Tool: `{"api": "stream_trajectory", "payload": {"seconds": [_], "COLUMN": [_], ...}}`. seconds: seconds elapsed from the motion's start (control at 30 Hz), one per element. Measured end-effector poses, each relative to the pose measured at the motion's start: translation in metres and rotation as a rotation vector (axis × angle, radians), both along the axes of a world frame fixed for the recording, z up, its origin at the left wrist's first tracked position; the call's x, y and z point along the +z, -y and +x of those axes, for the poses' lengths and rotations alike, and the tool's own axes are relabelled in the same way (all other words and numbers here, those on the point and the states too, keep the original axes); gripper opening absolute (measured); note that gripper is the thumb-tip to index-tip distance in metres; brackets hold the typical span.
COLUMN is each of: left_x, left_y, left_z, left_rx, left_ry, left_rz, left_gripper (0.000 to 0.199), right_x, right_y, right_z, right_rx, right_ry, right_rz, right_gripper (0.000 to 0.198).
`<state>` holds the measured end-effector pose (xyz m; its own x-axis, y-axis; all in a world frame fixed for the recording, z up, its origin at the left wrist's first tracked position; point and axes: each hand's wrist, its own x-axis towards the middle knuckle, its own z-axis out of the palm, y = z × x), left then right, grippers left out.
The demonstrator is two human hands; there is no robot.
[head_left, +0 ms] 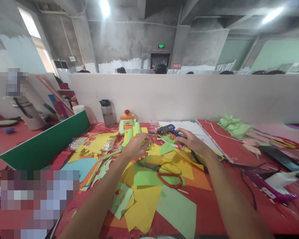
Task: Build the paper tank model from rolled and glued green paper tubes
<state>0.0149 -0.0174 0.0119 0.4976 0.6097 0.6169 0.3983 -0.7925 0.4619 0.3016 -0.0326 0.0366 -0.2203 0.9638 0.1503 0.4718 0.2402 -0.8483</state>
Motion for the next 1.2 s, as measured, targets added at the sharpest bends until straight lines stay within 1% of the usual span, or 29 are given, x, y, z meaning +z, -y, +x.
{"api": "stream_trajectory", "payload": {"seconds": [0.07,0.13,0.33,0.47,0.6,0.67,0.77,0.8,0.87,0.93,0.97,1.03,1.1,1.13,1.2], "left_x": [-0.001,-0.002,-0.002,-0.003,-0.002,0.000,0.006,0.010,0.017,0.026,0.029,0.035,0.036,0.036,0.032], "left_y": [-0.001,-0.001,0.004,0.005,0.005,0.005,0.004,0.003,0.001,-0.002,-0.004,-0.007,-0.011,-0.013,-0.016], "left_z": [0.000,0.000,0.000,0.002,-0.001,-0.005,-0.015,-0.018,-0.027,-0.038,-0.045,-0.061,-0.077,-0.084,-0.096], "left_rx": [0.029,0.022,-0.097,-0.117,-0.116,-0.113,-0.120,-0.127,-0.122,-0.080,-0.028,0.128,0.205,0.224,0.216], "left_ry": [-0.018,-0.046,-0.216,-0.351,-0.463,-0.485,-0.500,-0.489,-0.436,-0.360,-0.322,-0.254,-0.234,-0.232,-0.214], "left_rz": [-0.011,-0.028,-0.123,-0.188,-0.205,-0.248,-0.358,-0.374,-0.339,-0.302,-0.313,-0.338,-0.383,-0.428,-0.519], "left_gripper": [0.010,0.011,0.013,0.011,0.014,0.016,0.018,0.018,0.018,0.019,0.021,0.025,0.029,0.030,0.032], "right_x": [0.000,0.000,-0.006,-0.006,-0.005,-0.006,-0.008,-0.008,-0.007,-0.006,-0.006,-0.005,-0.007,-0.008,-0.011], "right_y": [0.000,-0.001,-0.009,-0.012,-0.013,-0.013,-0.015,-0.014,-0.013,-0.010,-0.008,-0.004,-0.002,-0.001,-0.001], "right_z": [0.000,-0.001,0.001,0.002,0.000,0.000,-0.001,-0.001,-0.002,-0.005,-0.007,-0.011,-0.017,-0.020,-0.027], "right_rx": [0.009,0.008,-0.075,-0.150,-0.137,-0.114,-0.107,-0.112,-0.103,-0.065,-0.034,0.044,0.138,0.182,0.244], "right_ry": [-0.025,-0.043,-0.123,-0.231,-0.365,-0.412,-0.451,-0.457,-0.451,-0.419,-0.397,-0.363,-0.332,-0.310,-0.250], "right_rz": [0.005,0.005,0.097,0.165,0.198,0.211,0.227,0.233,0.238,0.227,0.215,0.185,0.150,0.137,0.118], "right_gripper": [0.034,0.033,0.029,0.023,0.024,0.026,0.032,0.035,0.038,0.037,0.034,0.028,0.027,0.028,0.029]}}
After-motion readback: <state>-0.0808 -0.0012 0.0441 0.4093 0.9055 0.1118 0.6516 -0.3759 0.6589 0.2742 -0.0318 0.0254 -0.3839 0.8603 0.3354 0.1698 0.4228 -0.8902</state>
